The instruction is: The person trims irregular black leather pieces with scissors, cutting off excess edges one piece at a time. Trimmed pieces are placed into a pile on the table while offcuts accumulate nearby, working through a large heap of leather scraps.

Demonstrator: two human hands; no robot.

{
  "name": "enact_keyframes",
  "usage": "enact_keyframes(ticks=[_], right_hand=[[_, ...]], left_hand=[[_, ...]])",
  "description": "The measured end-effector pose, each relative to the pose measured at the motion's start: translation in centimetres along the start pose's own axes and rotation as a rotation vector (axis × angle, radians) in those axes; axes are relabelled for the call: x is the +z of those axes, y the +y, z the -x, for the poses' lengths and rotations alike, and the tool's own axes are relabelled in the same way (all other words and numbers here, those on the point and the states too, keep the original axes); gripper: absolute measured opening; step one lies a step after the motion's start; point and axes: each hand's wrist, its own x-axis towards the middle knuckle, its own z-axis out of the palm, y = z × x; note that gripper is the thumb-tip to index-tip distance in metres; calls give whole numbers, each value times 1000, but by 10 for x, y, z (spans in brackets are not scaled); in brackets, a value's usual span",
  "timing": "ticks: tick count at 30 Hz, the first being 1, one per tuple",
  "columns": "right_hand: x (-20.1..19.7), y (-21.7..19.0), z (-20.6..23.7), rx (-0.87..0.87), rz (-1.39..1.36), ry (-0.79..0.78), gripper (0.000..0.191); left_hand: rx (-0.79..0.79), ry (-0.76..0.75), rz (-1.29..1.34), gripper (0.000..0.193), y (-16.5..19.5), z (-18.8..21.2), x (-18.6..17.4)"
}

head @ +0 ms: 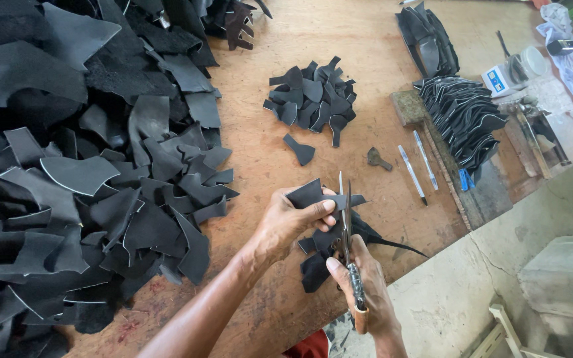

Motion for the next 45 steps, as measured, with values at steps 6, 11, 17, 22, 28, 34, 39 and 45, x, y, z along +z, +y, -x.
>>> enact_keyframes(ticks=[6, 11, 17, 22, 28, 34, 39, 45], right_hand=[[0, 1, -3, -17, -17, -17, 28], [1, 0, -2, 2, -33, -1, 27], [7, -2, 3, 120, -136, 10, 27], [9, 5, 8, 78, -218, 3, 24], [15, 16, 15, 169, -255, 52, 10], [24, 20, 17, 351, -315, 110, 8], [12, 32, 15, 345, -422, 58, 18], [2, 35, 23, 192, -462, -59, 14]], left_hand=[[15, -5, 0, 23, 3, 3, 3], [31, -15, -38, 21, 3, 4, 5], [-4, -23, -35, 20, -3, 5, 3], [-3, -43, -50, 17, -12, 3, 1], [-17, -55, -103, 18, -13, 4, -2], [32, -1, -100, 27, -9, 2, -4], [-3, 94, -110, 25, -8, -8, -23], [-50, 38, 156, 21, -8, -17, -37]])
